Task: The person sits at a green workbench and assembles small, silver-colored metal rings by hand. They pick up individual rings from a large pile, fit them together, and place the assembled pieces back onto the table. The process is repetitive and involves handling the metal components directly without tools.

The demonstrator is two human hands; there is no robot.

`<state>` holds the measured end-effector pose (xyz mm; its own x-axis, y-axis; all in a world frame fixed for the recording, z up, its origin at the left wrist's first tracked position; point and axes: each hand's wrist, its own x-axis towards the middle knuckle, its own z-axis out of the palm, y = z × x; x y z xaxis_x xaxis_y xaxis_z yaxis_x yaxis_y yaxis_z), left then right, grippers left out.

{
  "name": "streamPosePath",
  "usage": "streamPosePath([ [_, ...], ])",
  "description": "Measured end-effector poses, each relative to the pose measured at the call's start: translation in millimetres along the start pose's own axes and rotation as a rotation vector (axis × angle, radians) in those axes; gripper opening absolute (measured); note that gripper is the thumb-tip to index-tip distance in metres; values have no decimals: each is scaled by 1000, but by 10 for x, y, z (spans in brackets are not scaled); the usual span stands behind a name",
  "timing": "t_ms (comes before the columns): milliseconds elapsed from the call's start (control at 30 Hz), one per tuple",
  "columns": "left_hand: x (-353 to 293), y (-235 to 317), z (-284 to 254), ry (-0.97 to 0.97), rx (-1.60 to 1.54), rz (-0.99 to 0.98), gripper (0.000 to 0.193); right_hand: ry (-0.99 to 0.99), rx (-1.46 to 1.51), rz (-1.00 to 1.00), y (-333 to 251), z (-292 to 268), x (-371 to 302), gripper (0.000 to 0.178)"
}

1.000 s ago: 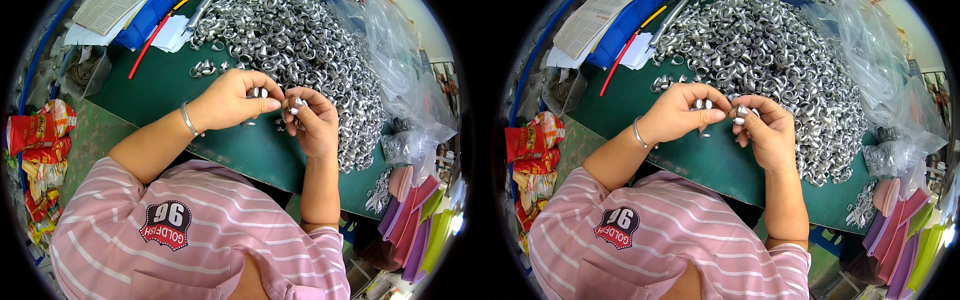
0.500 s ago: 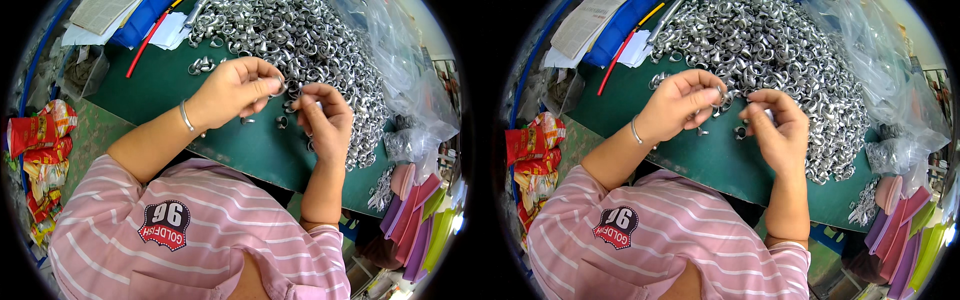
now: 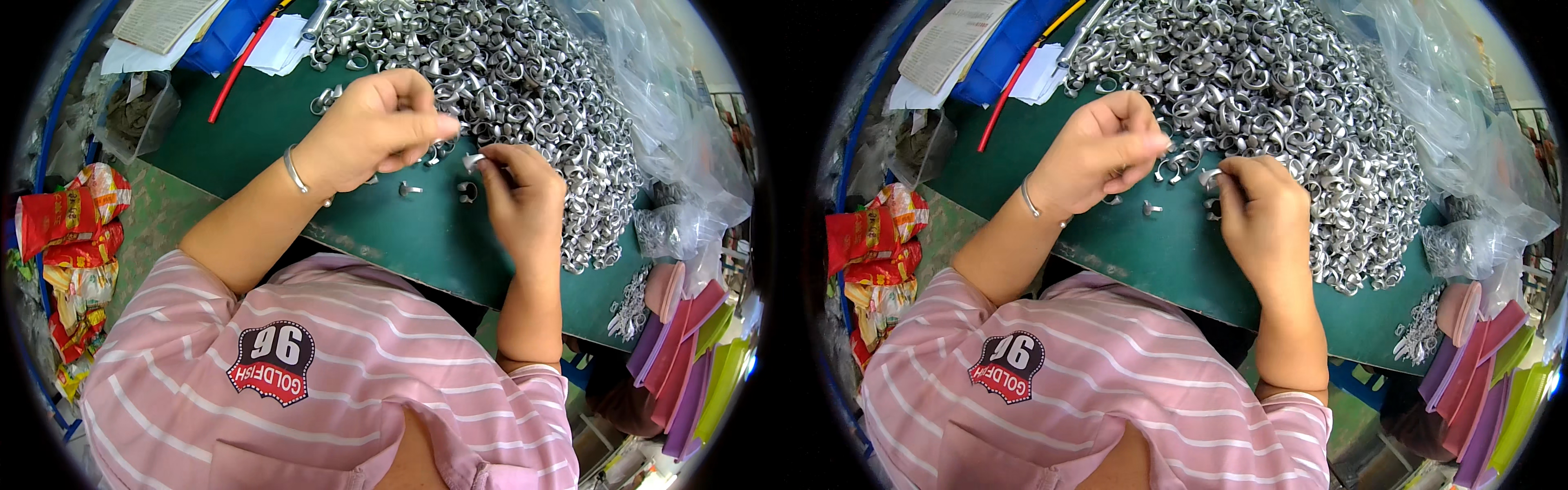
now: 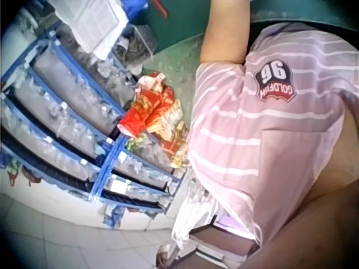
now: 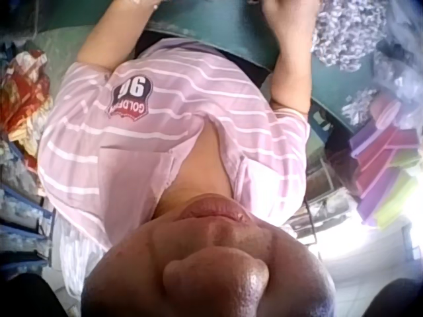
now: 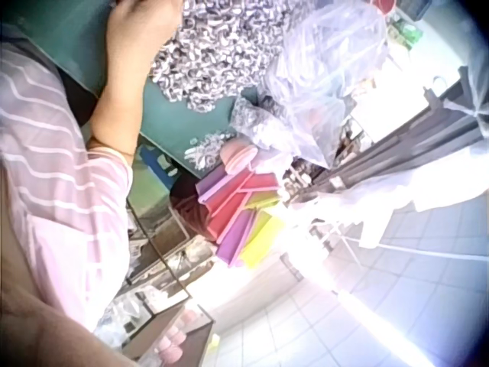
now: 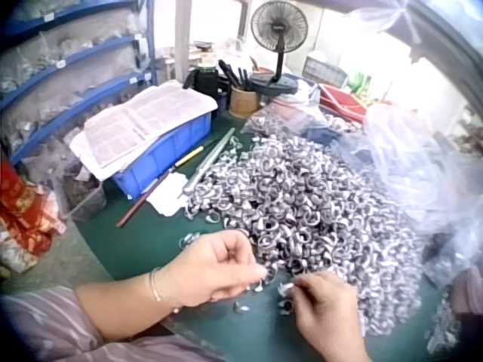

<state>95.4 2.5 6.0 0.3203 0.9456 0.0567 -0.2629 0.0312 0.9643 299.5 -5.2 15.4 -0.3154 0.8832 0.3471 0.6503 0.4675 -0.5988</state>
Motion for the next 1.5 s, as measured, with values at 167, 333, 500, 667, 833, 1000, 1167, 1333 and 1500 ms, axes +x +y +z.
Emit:
streamPosePath([
  [167,-90,9,17,-230,816,181,23,-263,951,564,-3,-147,54,14],
  [333,-79,-53,5,-300,1018,291,11,-226,1440,531,126,-157,65,28],
  [500,-70,-42,-11,-371,967,281,9,-239,1670,404,215,-193,96,27],
  [667,-98,-127,109,-548,922,405,8,-233,1589,503,176,-185,102,21],
  [833,-35,-53,65,-251,792,386,8,-380,684,324,49,-323,58,12],
  [1000,3,-26,-18,89,861,322,11,-336,-217,102,-91,-72,-122,14],
  [1167,-34,-81,-2,-57,1115,411,17,-358,604,303,15,-123,-4,11],
  [1333,-74,-97,68,-96,1286,451,16,-147,1806,175,75,-195,84,18],
  [1500,-82,-84,52,-88,1194,394,13,-132,1413,256,308,-125,28,17],
])
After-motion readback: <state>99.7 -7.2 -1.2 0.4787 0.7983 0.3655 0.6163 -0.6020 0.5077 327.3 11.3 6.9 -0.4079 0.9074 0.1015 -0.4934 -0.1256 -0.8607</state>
